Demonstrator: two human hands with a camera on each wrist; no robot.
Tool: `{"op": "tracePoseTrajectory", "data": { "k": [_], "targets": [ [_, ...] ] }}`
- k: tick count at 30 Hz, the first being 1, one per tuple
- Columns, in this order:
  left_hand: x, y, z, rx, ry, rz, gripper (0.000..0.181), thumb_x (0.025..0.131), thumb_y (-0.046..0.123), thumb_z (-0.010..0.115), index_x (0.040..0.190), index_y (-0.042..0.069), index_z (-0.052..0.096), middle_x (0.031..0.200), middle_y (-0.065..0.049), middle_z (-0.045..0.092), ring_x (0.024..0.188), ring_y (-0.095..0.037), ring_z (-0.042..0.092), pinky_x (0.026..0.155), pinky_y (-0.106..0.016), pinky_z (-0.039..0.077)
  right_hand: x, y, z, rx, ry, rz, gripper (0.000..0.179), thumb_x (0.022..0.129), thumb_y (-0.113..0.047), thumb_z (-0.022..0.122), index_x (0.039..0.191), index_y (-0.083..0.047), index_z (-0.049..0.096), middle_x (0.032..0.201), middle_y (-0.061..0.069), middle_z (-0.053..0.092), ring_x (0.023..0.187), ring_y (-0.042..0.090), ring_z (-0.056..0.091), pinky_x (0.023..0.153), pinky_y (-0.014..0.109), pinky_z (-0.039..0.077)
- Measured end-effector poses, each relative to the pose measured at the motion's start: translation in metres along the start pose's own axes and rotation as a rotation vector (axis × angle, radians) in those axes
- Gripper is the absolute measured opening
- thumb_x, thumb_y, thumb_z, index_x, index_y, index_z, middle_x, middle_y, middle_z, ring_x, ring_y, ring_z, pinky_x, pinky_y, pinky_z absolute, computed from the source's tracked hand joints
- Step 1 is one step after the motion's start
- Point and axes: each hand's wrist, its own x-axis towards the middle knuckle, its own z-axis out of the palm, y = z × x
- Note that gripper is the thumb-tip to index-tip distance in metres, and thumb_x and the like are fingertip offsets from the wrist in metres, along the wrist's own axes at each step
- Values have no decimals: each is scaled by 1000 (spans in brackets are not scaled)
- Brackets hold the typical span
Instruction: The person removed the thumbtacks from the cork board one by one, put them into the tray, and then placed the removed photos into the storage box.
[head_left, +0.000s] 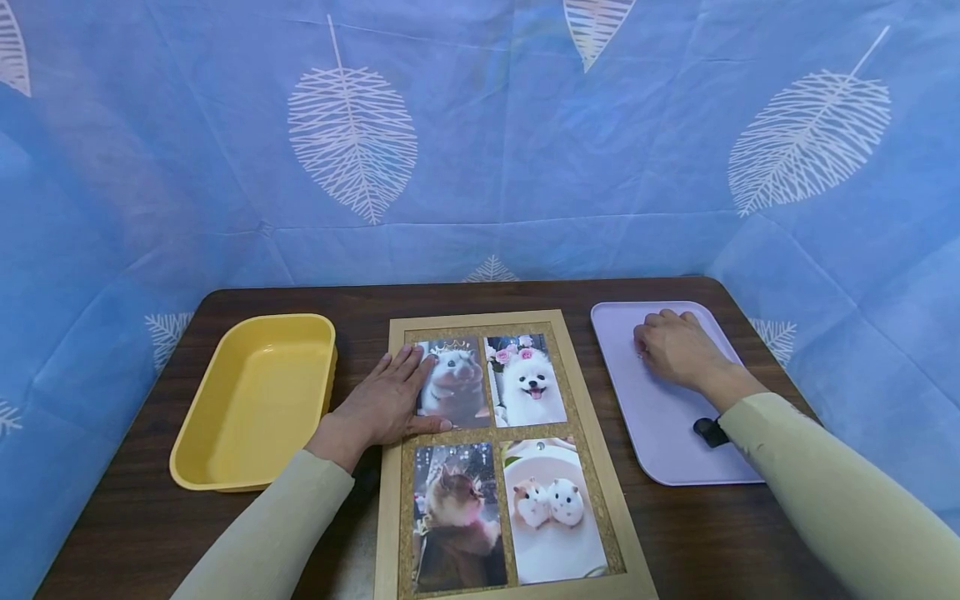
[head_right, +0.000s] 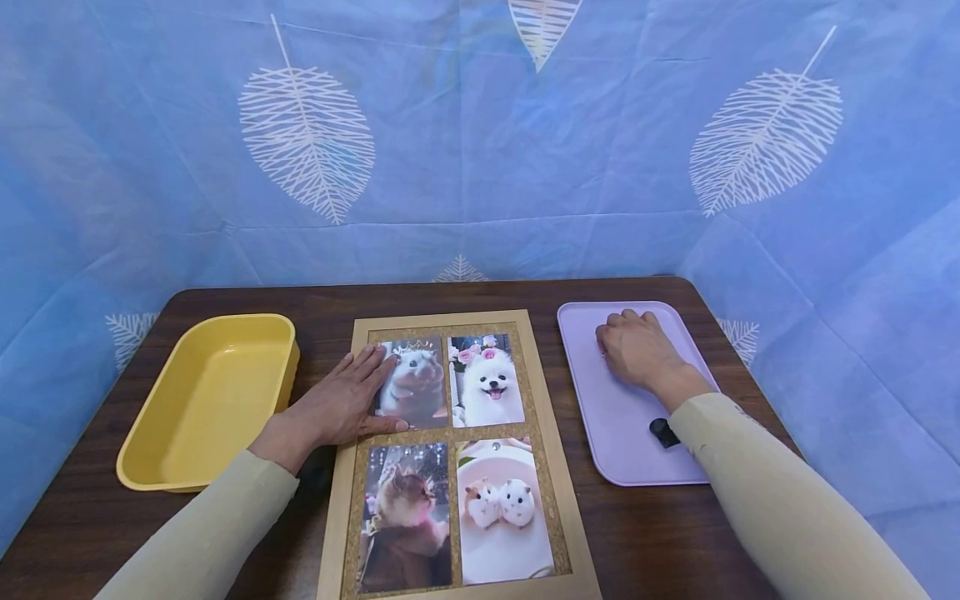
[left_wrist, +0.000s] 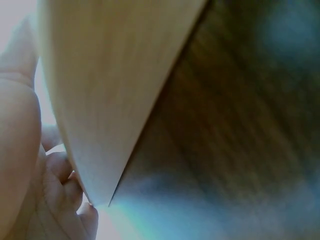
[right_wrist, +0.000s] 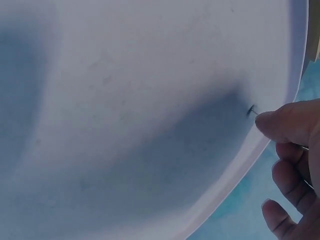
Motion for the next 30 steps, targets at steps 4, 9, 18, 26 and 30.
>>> {"op": "tracePoseTrajectory", "data": {
  "k": [4, 9, 18, 26, 30],
  "targets": [
    [1, -3, 0, 6, 1, 5, 107, 96, 77, 54, 170, 8, 19, 177, -17, 10, 165, -36, 5, 133, -55, 9, 2, -2, -2, -3, 16, -1, 8, 91, -10, 73, 83, -10, 72, 82, 7, 65, 86, 33, 61, 71, 49, 42],
    [2, -7, -1, 11, 0, 9, 107, 96, 78, 53, 170, 9, 18, 178, -16, 9, 165, -35, 4, 133, -54, 8, 8, -9, -6, 16, 47, 19, 9, 95, -13, 70, 89, -7, 73, 85, 10, 68, 87, 36, 63, 75, 54, 47],
    [7, -11, -2, 12, -5, 21, 108, 96, 78, 51, 170, 7, 16, 178, -16, 8, 165, -35, 3, 133, -55, 8, 47, -72, -28, 224, 79, 81, 18, 102, -14, 64, 104, 0, 76, 91, 13, 73, 88, 33, 67, 87, 56, 52],
    [5, -11, 0, 14, -7, 6, 110, 96, 80, 48, 170, 7, 13, 178, -14, 4, 165, -33, 0, 133, -53, 5, 88, -145, -31, 305, 68, 21, 20, 106, -18, 59, 106, -8, 76, 98, 8, 72, 97, 30, 64, 86, 51, 46],
    [5, -11, 0, 16, -7, 5, 110, 97, 80, 47, 170, 7, 12, 178, -14, 4, 165, -33, 0, 133, -54, 5, 103, -168, -30, 340, 7, -2, 21, 107, -21, 58, 111, -8, 74, 104, 8, 71, 101, 29, 63, 89, 51, 47]
  ]
}}
